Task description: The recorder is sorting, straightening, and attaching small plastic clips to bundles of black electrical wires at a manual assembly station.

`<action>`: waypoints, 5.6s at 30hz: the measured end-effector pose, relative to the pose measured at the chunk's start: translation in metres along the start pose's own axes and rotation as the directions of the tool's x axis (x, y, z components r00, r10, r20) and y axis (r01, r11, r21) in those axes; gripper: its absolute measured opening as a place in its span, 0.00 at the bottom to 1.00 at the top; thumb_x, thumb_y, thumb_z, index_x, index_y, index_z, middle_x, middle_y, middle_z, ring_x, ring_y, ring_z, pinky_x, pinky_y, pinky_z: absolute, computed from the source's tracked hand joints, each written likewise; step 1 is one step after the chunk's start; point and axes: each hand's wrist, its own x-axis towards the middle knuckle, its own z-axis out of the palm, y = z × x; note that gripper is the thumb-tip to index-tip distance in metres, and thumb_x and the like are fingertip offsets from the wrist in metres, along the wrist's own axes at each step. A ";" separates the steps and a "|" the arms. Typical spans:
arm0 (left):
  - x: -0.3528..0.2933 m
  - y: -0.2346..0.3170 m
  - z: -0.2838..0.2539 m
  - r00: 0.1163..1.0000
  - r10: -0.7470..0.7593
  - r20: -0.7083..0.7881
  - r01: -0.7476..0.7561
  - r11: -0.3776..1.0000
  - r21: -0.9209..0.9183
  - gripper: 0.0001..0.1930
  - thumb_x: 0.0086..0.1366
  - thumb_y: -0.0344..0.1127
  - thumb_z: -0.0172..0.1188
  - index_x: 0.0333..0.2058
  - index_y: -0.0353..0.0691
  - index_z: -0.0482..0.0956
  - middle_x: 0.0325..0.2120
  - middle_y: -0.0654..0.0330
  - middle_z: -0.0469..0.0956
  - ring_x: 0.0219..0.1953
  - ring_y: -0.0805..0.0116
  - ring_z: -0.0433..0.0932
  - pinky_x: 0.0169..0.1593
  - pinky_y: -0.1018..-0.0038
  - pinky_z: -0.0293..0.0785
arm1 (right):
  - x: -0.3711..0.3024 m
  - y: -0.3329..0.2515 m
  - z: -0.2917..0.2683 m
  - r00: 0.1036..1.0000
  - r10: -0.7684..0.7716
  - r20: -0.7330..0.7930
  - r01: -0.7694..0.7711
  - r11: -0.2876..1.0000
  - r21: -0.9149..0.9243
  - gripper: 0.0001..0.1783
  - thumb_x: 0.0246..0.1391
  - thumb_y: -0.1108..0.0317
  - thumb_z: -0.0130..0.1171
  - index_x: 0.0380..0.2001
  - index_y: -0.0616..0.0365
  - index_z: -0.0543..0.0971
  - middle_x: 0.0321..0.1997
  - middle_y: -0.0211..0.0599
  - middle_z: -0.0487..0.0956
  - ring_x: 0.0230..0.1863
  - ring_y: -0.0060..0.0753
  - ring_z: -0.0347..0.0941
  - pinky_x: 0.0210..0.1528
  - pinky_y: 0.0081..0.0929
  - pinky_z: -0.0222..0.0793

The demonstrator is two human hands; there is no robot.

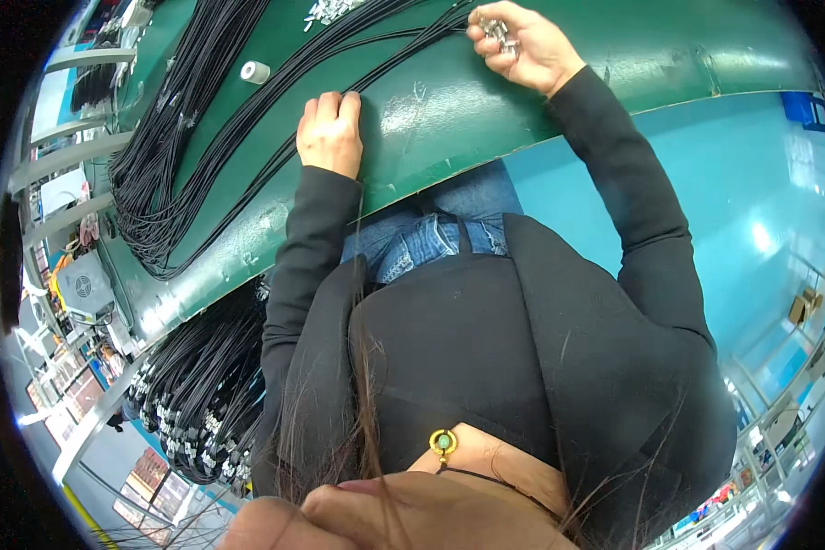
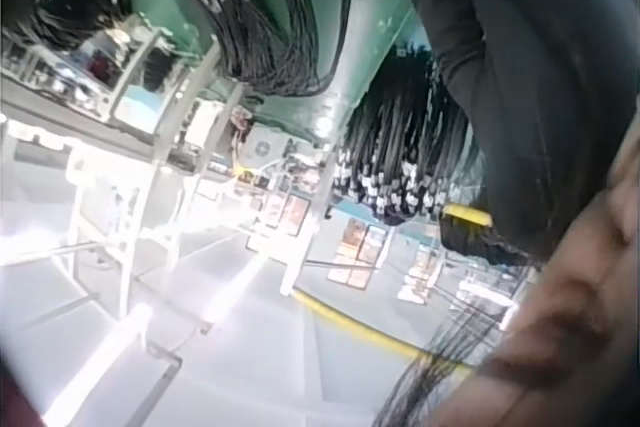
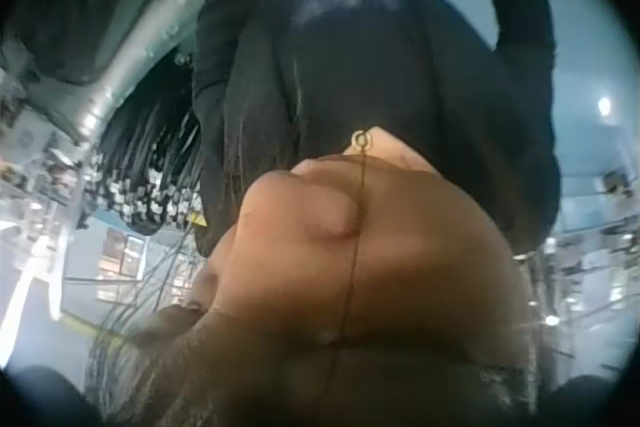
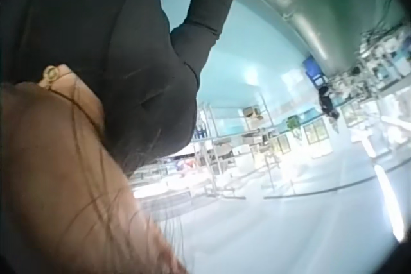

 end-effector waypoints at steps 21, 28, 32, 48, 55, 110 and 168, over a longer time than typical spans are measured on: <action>0.000 0.050 -0.005 0.995 0.087 0.057 -0.057 0.914 -0.401 0.09 0.50 0.33 0.61 0.30 0.41 0.72 0.25 0.57 0.69 0.28 0.59 0.73 0.30 0.68 0.71 | -0.030 0.026 -0.010 0.986 -0.151 -0.070 0.146 0.987 -0.064 0.09 0.54 0.68 0.53 0.36 0.62 0.72 0.30 0.33 0.71 0.28 0.20 0.66 0.21 0.12 0.61; -0.009 0.067 -0.014 0.981 0.150 0.124 -0.059 0.837 -0.544 0.06 0.51 0.31 0.57 0.29 0.41 0.71 0.25 0.56 0.68 0.27 0.57 0.72 0.30 0.66 0.71 | -0.040 0.021 -0.019 0.965 -0.227 -0.130 0.213 0.970 -0.114 0.11 0.55 0.69 0.52 0.40 0.62 0.70 0.30 0.32 0.70 0.28 0.19 0.64 0.21 0.12 0.60; 0.006 0.075 -0.009 0.994 0.020 0.110 0.039 0.860 -0.509 0.07 0.48 0.29 0.56 0.28 0.40 0.68 0.23 0.55 0.67 0.29 0.55 0.72 0.29 0.64 0.72 | -0.049 0.021 -0.011 0.936 -0.281 -0.212 0.264 0.959 -0.106 0.11 0.56 0.70 0.52 0.41 0.62 0.69 0.31 0.34 0.69 0.28 0.20 0.65 0.22 0.12 0.61; 0.048 0.095 0.010 0.997 0.051 0.060 0.001 0.750 -0.662 0.06 0.54 0.29 0.59 0.32 0.40 0.78 0.22 0.57 0.71 0.22 0.61 0.73 0.27 0.70 0.70 | -0.047 0.043 -0.025 0.864 -0.401 -0.305 0.439 0.896 0.063 0.08 0.53 0.72 0.56 0.36 0.60 0.72 0.33 0.35 0.73 0.31 0.23 0.70 0.25 0.14 0.66; 0.050 0.096 0.016 0.998 -0.030 0.059 0.062 0.730 -0.680 0.04 0.54 0.28 0.59 0.31 0.40 0.78 0.23 0.56 0.71 0.22 0.60 0.73 0.27 0.69 0.71 | -0.043 0.044 -0.015 0.876 -0.394 -0.277 0.400 0.916 -0.039 0.07 0.53 0.71 0.57 0.34 0.59 0.72 0.31 0.33 0.74 0.31 0.22 0.71 0.25 0.14 0.68; 0.052 0.096 0.007 0.998 -0.053 -0.023 0.025 0.761 -0.649 0.04 0.52 0.24 0.58 0.27 0.38 0.72 0.25 0.55 0.70 0.21 0.60 0.71 0.23 0.69 0.70 | -0.027 0.055 0.010 0.846 -0.451 -0.285 0.481 0.876 0.041 0.10 0.54 0.81 0.44 0.40 0.67 0.66 0.44 0.53 0.72 0.48 0.47 0.71 0.50 0.38 0.71; 0.047 0.102 -0.025 0.986 0.027 0.165 0.098 0.705 -0.703 0.03 0.54 0.26 0.55 0.30 0.38 0.74 0.28 0.52 0.71 0.31 0.52 0.72 0.35 0.65 0.70 | -0.043 0.044 0.022 0.958 -0.233 -0.167 0.130 0.871 -0.473 0.07 0.45 0.75 0.54 0.31 0.64 0.74 0.29 0.41 0.77 0.29 0.34 0.76 0.28 0.28 0.75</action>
